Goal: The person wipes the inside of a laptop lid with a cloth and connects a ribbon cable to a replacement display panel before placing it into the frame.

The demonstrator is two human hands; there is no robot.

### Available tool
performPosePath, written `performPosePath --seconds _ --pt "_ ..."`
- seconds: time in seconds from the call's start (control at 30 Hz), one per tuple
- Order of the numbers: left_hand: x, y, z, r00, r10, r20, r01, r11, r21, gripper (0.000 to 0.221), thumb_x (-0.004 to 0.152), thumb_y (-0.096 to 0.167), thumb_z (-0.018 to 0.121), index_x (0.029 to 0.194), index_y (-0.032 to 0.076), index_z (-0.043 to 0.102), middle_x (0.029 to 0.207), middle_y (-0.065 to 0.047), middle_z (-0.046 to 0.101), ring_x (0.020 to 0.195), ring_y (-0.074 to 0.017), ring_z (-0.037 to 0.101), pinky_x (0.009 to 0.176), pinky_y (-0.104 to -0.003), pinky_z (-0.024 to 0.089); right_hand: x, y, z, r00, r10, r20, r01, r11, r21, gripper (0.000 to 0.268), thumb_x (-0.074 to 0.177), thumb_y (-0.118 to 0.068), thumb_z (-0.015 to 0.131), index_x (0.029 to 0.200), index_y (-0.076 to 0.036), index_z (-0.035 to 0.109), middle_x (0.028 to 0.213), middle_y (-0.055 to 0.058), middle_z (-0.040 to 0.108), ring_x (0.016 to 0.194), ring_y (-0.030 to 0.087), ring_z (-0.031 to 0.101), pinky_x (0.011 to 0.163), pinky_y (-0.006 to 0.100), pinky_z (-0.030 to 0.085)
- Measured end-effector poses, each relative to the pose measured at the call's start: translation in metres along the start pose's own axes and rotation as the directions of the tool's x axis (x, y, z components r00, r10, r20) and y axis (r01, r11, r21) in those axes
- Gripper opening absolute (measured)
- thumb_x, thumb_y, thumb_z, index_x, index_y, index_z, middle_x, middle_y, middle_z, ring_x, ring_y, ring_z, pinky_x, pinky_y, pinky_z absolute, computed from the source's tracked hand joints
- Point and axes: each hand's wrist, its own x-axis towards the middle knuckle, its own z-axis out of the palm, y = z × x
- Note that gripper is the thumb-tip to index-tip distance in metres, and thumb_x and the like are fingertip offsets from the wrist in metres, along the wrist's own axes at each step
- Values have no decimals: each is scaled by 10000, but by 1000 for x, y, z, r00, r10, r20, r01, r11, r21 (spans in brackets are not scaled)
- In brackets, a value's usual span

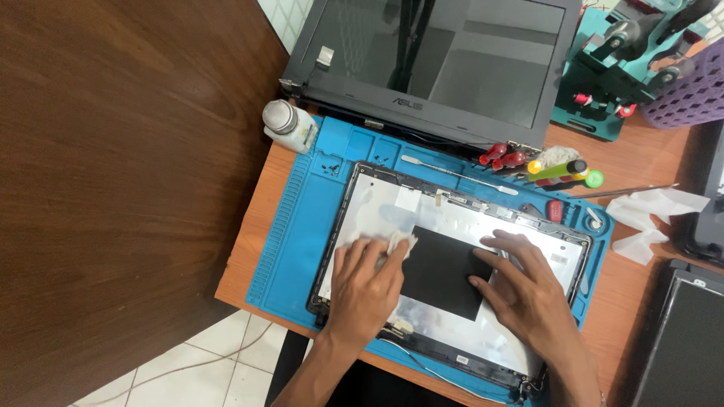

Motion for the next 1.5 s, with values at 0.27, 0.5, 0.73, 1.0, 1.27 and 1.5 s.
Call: performPosePath --seconds 0.27,0.5,0.73,1.0,1.27,1.5 --pt "-55 9 -24 995 -63 74 66 997 -35 355 827 88 755 1177 34 723 893 -46 603 907 -217 577 793 -400 430 0 -1 0 1000 -8 -3 8 1000 -10 439 719 -150 823 1138 -76 717 1293 97 627 1238 315 591 1035 436 510" --pt "-29 1 -10 999 -35 11 35 999 0 353 852 69 745 1204 48 724 942 -55 624 977 -230 594 830 -413 428 0 0 0 1000 -13 -7 13 1000 -15 441 717 -152 825 1137 -73 715 1299 106 625 1233 320 589 1028 438 510" --pt "18 0 5 999 -20 -40 20 1000 -7 333 881 70 737 1214 76 721 1038 -72 662 1027 -239 601 889 -429 438 -1 -1 0 1000 -21 -6 21 1000 -13 438 728 -150 823 1146 -78 713 1280 101 630 1246 318 593 1035 436 510" --pt "-25 0 -7 999 14 29 -14 1000 7 347 908 67 729 1253 33 706 989 -55 647 971 -217 588 884 -406 443 -1 -1 1 999 -33 -2 33 999 -31 449 727 -146 825 1158 -87 715 1294 93 627 1246 317 592 1040 439 516" --pt "-71 -6 -32 990 95 106 -92 995 -32 398 833 51 715 1228 89 739 993 -38 677 1012 -207 595 901 -407 406 -2 -1 2 1000 -15 -3 15 999 -33 463 721 -142 827 1168 -102 713 1306 80 627 1253 311 591 1042 436 520" --pt "-75 -14 -30 995 -15 97 8 998 66 347 821 80 752 1164 34 728 950 -58 685 980 -222 603 872 -430 402 -3 -5 1 999 31 9 -31 1000 0 477 723 -139 828 1187 -115 715 1301 86 620 1239 302 593 1018 427 525"
